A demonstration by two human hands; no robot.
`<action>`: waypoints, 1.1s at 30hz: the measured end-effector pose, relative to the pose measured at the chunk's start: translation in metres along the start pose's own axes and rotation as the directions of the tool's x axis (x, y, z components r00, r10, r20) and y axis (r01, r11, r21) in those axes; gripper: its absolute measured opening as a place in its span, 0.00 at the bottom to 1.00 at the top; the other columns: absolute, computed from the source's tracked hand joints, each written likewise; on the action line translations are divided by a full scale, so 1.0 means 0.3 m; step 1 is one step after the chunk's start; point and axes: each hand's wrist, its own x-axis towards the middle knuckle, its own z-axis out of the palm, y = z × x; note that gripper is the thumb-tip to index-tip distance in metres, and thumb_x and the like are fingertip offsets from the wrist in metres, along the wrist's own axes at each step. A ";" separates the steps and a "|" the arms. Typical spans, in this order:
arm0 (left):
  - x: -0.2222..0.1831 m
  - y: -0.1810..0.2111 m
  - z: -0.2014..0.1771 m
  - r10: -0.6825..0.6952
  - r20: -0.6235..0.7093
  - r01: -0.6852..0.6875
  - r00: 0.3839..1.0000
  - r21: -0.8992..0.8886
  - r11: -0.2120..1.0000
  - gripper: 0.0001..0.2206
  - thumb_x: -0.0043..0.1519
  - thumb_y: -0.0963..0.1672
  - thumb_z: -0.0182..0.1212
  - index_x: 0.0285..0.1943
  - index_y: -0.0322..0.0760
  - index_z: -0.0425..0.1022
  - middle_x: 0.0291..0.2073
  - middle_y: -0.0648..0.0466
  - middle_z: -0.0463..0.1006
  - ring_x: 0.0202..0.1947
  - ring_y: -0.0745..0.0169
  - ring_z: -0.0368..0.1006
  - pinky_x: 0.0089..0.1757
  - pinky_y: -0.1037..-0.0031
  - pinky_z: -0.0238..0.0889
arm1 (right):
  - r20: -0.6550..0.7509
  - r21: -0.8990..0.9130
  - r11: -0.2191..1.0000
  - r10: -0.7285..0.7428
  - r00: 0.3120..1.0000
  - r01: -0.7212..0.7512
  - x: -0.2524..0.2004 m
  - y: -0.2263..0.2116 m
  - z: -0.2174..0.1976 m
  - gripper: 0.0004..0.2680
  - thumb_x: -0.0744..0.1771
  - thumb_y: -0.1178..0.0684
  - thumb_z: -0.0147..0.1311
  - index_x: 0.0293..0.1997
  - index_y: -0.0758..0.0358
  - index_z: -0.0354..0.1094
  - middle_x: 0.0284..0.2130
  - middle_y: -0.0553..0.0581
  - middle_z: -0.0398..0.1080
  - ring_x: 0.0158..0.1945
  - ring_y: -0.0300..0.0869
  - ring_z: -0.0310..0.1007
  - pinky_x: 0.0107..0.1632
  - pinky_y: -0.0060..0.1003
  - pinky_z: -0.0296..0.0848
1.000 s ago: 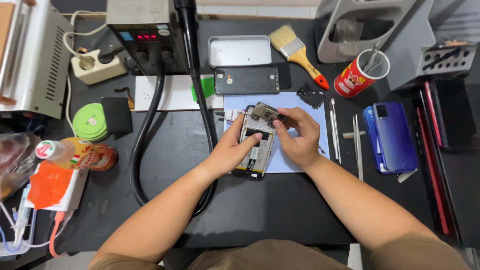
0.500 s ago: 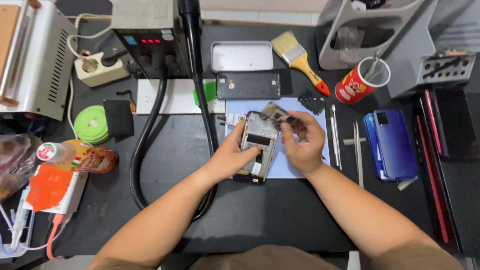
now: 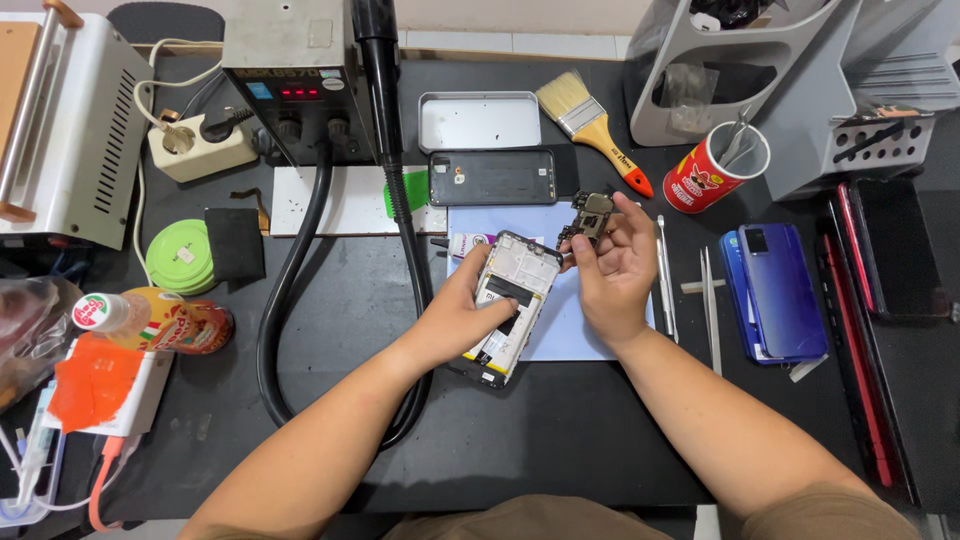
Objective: The person applies adhesive to the edges of a smartphone screen assembly, then aligns and presses the screen onto the phone body. They then place the phone body face down, remove the battery connector cover, and use a screwdriver to unscrew and remove the motherboard from the phone chassis.
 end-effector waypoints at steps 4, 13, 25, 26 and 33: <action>0.001 -0.004 0.002 0.016 0.005 -0.016 1.000 0.029 0.999 0.27 0.59 0.38 0.61 0.68 0.25 0.59 0.52 0.46 0.76 0.54 0.63 0.72 0.54 0.72 0.67 | -0.017 0.063 0.998 -0.030 0.999 0.031 -0.009 0.022 -0.011 0.21 0.69 0.69 0.54 0.65 0.59 0.47 0.49 0.58 0.67 0.47 0.39 0.76 0.47 0.33 0.78; 0.006 -0.014 0.005 0.014 -0.043 -0.014 0.999 -0.012 1.000 0.29 0.60 0.38 0.61 0.70 0.26 0.56 0.55 0.45 0.75 0.55 0.63 0.72 0.53 0.73 0.67 | -0.106 0.017 0.999 -0.049 0.993 0.051 -0.023 0.080 -0.035 0.14 0.68 0.68 0.59 0.52 0.62 0.54 0.46 0.57 0.67 0.44 0.35 0.71 0.45 0.29 0.73; -0.037 0.121 0.026 0.095 0.046 -0.105 0.994 0.373 0.922 0.50 0.41 0.49 0.82 0.67 0.29 0.49 0.51 0.38 0.77 0.53 0.49 0.77 0.53 0.65 0.69 | -0.162 0.133 0.991 0.013 0.987 0.008 -0.013 0.059 -0.039 0.08 0.73 0.66 0.45 0.57 0.64 0.55 0.44 0.61 0.69 0.40 0.41 0.73 0.43 0.37 0.77; -0.043 0.130 0.029 0.088 0.068 -0.108 0.994 0.392 0.914 0.51 0.41 0.49 0.82 0.68 0.29 0.48 0.51 0.37 0.77 0.53 0.47 0.78 0.53 0.64 0.69 | -0.174 0.141 0.990 0.011 0.985 0.014 -0.005 0.058 -0.034 0.08 0.73 0.66 0.46 0.58 0.64 0.55 0.45 0.61 0.69 0.43 0.41 0.74 0.43 0.38 0.78; -0.071 0.166 0.056 0.111 0.214 -0.225 0.971 0.644 0.731 0.41 0.42 0.49 0.76 0.65 0.29 0.61 0.49 0.39 0.75 0.46 0.35 0.77 0.46 0.57 0.70 | -0.153 0.041 0.999 0.003 0.988 0.003 0.017 0.029 -0.018 0.20 0.73 0.66 0.47 0.73 0.61 0.43 0.53 0.67 0.71 0.50 0.46 0.77 0.44 0.39 0.82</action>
